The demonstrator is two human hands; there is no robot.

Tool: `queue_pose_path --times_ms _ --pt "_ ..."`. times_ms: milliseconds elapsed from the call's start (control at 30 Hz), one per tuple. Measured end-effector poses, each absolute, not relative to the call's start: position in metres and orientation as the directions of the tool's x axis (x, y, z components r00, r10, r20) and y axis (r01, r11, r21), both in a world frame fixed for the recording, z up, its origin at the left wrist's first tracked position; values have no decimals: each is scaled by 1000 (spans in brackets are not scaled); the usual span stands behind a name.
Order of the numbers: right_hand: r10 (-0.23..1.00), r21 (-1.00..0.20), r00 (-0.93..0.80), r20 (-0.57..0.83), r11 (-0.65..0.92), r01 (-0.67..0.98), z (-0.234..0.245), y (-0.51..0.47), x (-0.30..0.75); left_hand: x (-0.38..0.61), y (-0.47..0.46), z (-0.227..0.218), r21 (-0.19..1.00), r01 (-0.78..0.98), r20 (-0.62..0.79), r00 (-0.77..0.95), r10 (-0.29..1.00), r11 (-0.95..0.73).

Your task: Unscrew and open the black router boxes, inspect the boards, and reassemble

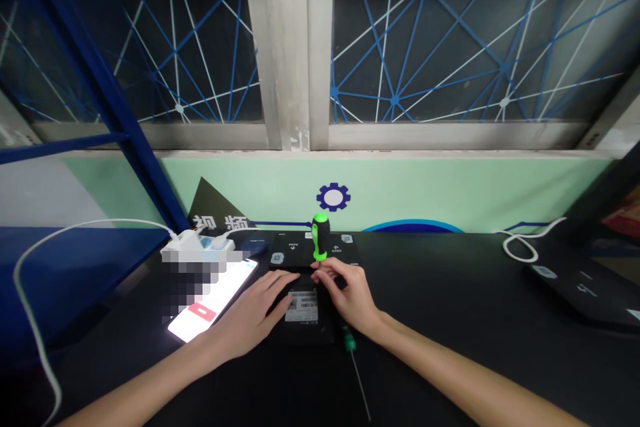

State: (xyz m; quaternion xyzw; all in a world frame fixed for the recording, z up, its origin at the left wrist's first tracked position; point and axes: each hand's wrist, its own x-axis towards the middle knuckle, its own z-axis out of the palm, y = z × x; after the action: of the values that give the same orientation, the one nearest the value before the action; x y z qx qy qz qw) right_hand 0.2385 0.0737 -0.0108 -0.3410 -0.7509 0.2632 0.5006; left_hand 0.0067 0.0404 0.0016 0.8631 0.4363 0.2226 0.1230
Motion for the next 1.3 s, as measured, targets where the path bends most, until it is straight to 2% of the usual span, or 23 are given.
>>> queue_pose_path --times_ms 767,967,1167,1300 --pt "790 -762 -250 559 609 219 -12 75 239 6 40 0 353 719 298 520 800 -599" --pt "798 -781 -193 571 600 173 -16 73 241 5 39 0 257 754 309 529 790 -605" --pt "811 -806 -183 556 580 118 -17 74 239 6 39 6 203 820 375 441 816 -536" --pt "811 -809 -193 552 577 115 -16 73 239 6 38 12 195 858 355 389 850 -474"
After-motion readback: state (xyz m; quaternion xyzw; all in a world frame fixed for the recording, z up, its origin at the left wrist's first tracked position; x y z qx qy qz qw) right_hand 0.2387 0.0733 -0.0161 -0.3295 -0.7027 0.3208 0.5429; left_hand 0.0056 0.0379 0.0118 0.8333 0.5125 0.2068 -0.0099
